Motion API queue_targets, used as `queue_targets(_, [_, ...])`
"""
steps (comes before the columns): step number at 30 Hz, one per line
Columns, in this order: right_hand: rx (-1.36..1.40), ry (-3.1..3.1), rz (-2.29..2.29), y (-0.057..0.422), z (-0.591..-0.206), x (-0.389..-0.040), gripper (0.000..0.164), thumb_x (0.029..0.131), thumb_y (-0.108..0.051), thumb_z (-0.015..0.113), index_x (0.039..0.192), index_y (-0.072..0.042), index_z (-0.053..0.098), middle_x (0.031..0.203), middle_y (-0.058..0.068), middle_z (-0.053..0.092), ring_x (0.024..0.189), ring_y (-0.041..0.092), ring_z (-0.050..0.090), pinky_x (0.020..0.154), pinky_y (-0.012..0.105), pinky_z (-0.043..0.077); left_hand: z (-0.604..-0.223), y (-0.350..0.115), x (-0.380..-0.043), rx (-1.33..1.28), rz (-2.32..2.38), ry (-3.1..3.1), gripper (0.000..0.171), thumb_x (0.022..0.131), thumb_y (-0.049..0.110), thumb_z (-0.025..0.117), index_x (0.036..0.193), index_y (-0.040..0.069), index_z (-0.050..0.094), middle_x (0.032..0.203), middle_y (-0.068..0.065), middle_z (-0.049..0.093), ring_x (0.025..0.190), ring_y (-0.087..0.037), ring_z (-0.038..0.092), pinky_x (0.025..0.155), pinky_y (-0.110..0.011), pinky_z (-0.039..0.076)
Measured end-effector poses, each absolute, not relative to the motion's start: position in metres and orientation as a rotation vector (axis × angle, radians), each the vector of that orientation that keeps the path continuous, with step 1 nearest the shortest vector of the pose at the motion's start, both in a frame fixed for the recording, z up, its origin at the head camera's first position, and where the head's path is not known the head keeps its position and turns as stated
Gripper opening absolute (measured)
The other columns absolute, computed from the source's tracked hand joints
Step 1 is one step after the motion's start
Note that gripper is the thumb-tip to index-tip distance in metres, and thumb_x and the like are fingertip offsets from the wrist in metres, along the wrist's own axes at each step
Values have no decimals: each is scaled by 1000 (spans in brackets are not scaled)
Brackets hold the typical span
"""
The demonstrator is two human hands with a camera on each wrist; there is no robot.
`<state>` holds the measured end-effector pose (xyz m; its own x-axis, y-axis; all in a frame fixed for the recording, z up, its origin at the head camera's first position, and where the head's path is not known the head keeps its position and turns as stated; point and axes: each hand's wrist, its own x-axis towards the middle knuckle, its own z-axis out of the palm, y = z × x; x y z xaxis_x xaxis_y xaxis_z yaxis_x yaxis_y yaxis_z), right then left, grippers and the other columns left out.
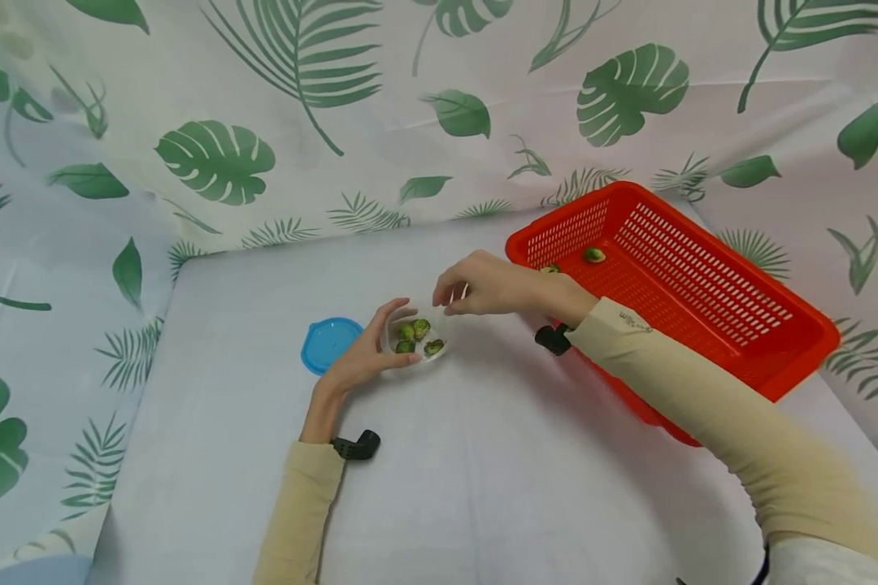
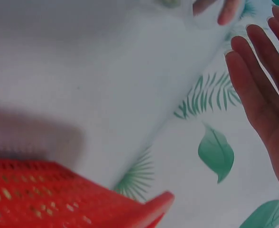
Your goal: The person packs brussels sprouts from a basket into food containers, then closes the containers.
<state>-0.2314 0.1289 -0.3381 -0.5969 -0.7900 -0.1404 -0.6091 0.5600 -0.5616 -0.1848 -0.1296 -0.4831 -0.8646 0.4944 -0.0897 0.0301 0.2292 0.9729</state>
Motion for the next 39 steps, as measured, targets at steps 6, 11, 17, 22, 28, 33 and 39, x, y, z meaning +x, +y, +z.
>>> queue_targets(6, [-1082, 2459, -693, 148, -323, -234, 19, 96, -12, 72, 114, -11, 78, 107, 4, 77, 97, 19, 70, 92, 39, 59, -484, -131, -185, 486, 1680, 2127, 90, 90, 19, 79, 162, 25, 26, 162, 1, 39, 158, -22, 12, 118, -75, 10])
queue_targets(11, [-982, 2517, -713, 165, -313, -235, 18, 95, -14, 73, 113, -14, 78, 105, -1, 76, 98, 18, 69, 92, 38, 58, -482, -131, -186, 514, 1684, 2121, 92, 89, 18, 80, 163, 23, 25, 162, 1, 39, 159, -22, 8, 119, -74, 9])
queue_targets(17, [-906, 2591, -711, 184, -308, -236, 19, 96, -14, 72, 114, -14, 77, 106, 0, 76, 99, 18, 68, 87, 35, 57, -482, -132, -186, 536, 1695, 2106, 93, 89, 15, 80, 163, 20, 24, 163, -1, 38, 160, -22, 5, 118, -75, 9])
queue_targets(22, [-815, 2652, -707, 202, -306, -239, 20, 95, -13, 73, 116, -14, 76, 106, 2, 76, 96, 19, 68, 79, 31, 58, -483, -133, -185, 539, 1696, 2099, 93, 90, 17, 79, 163, 21, 23, 163, -1, 37, 160, -22, 2, 118, -75, 8])
queue_targets(28, [-729, 2723, -664, 225, -307, -244, 19, 96, -15, 72, 115, -12, 75, 106, 3, 74, 96, 19, 67, 83, 34, 56, -484, -133, -186, 542, 1700, 2094, 93, 90, 16, 79, 163, 20, 23, 163, -1, 37, 160, -21, 2, 118, -75, 8])
queue_targets(33, [-652, 2744, -651, 239, -314, -247, 23, 96, -17, 73, 119, -10, 75, 112, 7, 74, 100, 23, 66, 86, 39, 57, -483, -134, -187, 550, 1703, 2090, 93, 90, 15, 79, 163, 19, 23, 163, -2, 37, 160, -22, 2, 118, -76, 7])
queue_targets(39, [-577, 2776, -676, 254, -328, -252, 28, 96, -12, 72, 123, -7, 74, 116, 11, 74, 106, 27, 66, 91, 46, 56, -483, -133, -186, 559, 1694, 2100, 91, 91, 16, 78, 163, 20, 23, 163, -1, 37, 160, -22, 3, 119, -75, 8])
